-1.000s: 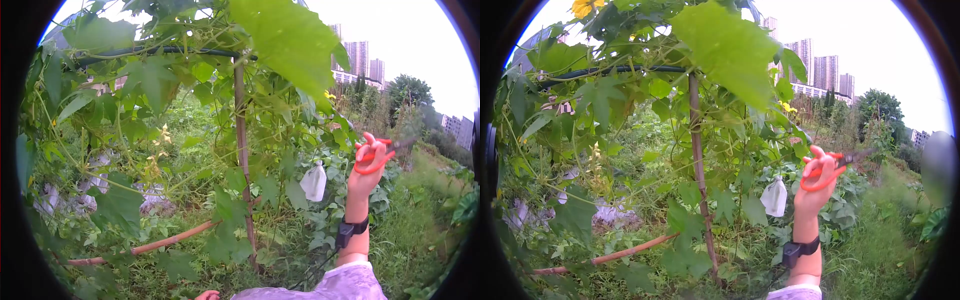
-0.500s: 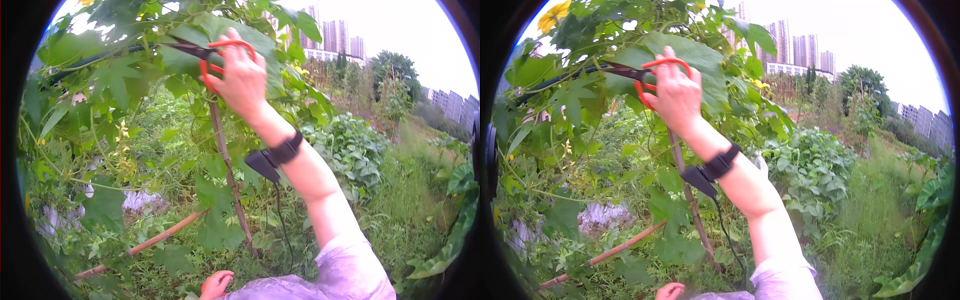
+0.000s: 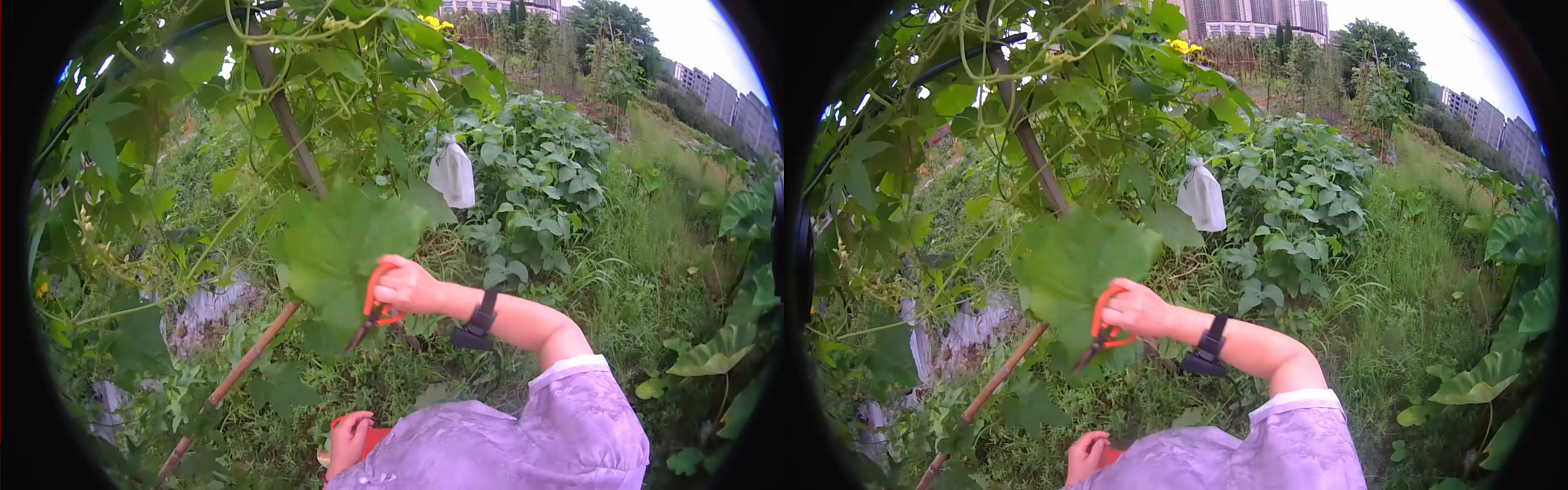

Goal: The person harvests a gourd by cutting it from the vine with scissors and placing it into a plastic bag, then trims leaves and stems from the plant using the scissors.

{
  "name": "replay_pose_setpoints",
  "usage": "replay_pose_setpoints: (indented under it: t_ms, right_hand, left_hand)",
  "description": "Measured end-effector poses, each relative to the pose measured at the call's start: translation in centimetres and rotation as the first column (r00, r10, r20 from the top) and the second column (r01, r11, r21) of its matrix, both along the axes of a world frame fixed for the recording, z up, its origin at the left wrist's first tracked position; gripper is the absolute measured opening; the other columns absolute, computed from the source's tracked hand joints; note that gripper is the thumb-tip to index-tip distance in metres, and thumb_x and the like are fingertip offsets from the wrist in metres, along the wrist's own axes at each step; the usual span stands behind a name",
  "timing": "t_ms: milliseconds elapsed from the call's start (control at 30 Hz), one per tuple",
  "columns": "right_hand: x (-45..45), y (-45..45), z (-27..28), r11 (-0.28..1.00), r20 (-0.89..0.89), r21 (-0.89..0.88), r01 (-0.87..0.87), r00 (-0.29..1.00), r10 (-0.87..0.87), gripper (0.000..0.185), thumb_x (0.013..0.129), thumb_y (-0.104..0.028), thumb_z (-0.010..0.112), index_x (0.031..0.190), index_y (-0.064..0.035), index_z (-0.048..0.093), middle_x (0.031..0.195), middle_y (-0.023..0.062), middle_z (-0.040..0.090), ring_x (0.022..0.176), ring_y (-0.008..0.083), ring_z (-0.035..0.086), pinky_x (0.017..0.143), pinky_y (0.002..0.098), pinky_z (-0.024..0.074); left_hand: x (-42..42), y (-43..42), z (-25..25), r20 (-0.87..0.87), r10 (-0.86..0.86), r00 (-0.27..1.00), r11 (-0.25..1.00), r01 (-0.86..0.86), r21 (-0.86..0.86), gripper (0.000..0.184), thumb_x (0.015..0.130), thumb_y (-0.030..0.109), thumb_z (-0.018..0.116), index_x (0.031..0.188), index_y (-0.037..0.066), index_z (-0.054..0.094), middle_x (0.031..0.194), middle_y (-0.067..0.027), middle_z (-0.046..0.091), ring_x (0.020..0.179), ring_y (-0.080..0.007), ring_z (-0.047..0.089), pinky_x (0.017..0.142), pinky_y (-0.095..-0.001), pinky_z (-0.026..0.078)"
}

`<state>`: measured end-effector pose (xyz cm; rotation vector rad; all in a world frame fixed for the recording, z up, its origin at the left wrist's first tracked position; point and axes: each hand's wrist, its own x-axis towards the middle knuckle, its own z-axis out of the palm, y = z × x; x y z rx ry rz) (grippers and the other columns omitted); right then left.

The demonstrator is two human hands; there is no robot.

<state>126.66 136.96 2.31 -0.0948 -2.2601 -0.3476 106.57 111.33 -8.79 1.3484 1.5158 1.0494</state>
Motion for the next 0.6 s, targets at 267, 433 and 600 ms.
replay_pose_setpoints:
  t_ms: [267, 433, 600]
  right_hand:
    - [13.5, -5.2, -22.5, 0.343, 0.548, -0.585, 0.735, 0.67, -0.501, 0.02, 0.073, -0.025, 0.061, 0.091, -0.0159, 0.059, 0.071, 0.0034, 0.062, 0.067, 0.0204, 0.06, 0.066, 0.0348, 0.0417]
    - [17.6, -6.3, -21.6, -0.032, 0.651, -0.608, 0.794, 0.474, -0.593, 0.028, 0.073, -0.035, 0.06, 0.092, -0.0145, 0.06, 0.073, 0.0039, 0.063, 0.067, 0.0186, 0.06, 0.061, 0.0333, 0.0425]
    - [18.9, -4.8, -18.6, -0.24, 0.487, -0.852, 0.466, 0.534, -0.691, 0.038, 0.07, -0.041, 0.064, 0.091, -0.0098, 0.059, 0.081, 0.0085, 0.063, 0.074, 0.0211, 0.06, 0.07, 0.0316, 0.0455]
  left_hand:
    - [0.7, 1.3, -0.8, -0.036, -0.135, 0.99, 0.989, 0.132, -0.072, 0.016, 0.083, 0.005, 0.049, 0.095, 0.0, 0.057, 0.084, -0.0071, 0.06, 0.075, -0.0121, 0.059, 0.067, -0.0234, 0.047]
    - [1.7, 2.4, -1.2, 0.062, -0.205, 0.977, 0.973, 0.211, -0.098, 0.016, 0.084, 0.005, 0.048, 0.096, 0.0, 0.057, 0.085, -0.0061, 0.059, 0.078, -0.0112, 0.057, 0.069, -0.0228, 0.046]
    - [1.5, 3.1, -4.2, 0.029, -0.256, 0.966, 0.963, 0.257, -0.08, 0.017, 0.083, 0.008, 0.049, 0.097, 0.002, 0.057, 0.08, -0.0053, 0.061, 0.075, -0.0101, 0.058, 0.068, -0.0228, 0.046]
